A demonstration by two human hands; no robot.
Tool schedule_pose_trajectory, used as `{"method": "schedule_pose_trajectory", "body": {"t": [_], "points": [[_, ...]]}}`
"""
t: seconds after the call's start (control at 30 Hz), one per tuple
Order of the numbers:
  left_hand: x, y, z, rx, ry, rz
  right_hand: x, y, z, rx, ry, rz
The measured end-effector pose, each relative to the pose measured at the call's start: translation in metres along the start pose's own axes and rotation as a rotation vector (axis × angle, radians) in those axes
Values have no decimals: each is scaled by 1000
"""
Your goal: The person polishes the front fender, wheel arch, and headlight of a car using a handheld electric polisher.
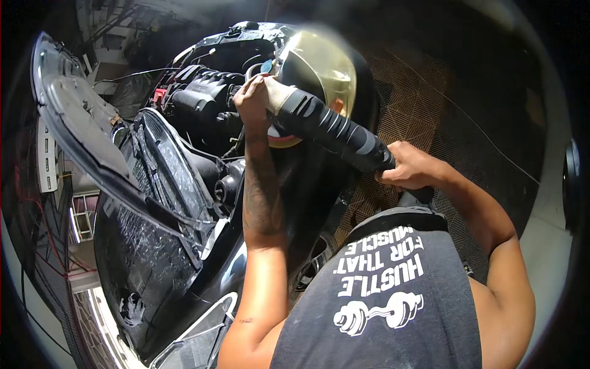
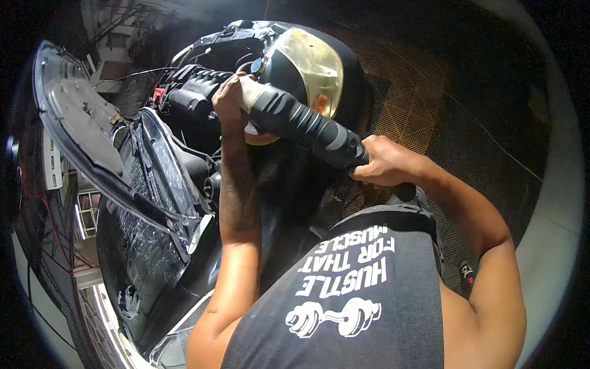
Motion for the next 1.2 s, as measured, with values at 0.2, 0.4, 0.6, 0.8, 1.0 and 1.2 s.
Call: {"method": "schedule_pose_trajectory", "body": {"t": [0.2,0.4,0.6,0.8,1.0,1.2], "points": [[-84,-48,-48,-306,-287,-119,-44,89,5,-74,-64,9],[-165,-98,-89,-315,-362,-253,-77,148,12,-131,-93,63],[-210,-111,-121,-319,-321,-396,-82,156,16,-182,-88,79],[-186,-89,-108,-263,-284,-401,-59,129,-10,-255,-40,118],[-116,-47,-91,-156,-237,-396,-28,62,-15,-201,-56,6],[-114,-39,-65,-31,-210,-569,-5,28,-25,-325,-116,44]]}}
Point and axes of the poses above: each hand's wrist, its own x-axis towards the middle knuckle, its own y-axis out of the palm, z = x × y, the point moved 6 cm from there along x, towards the middle knuckle, and after that the axes turned 2 degrees about -y, right-handed, at the moved point
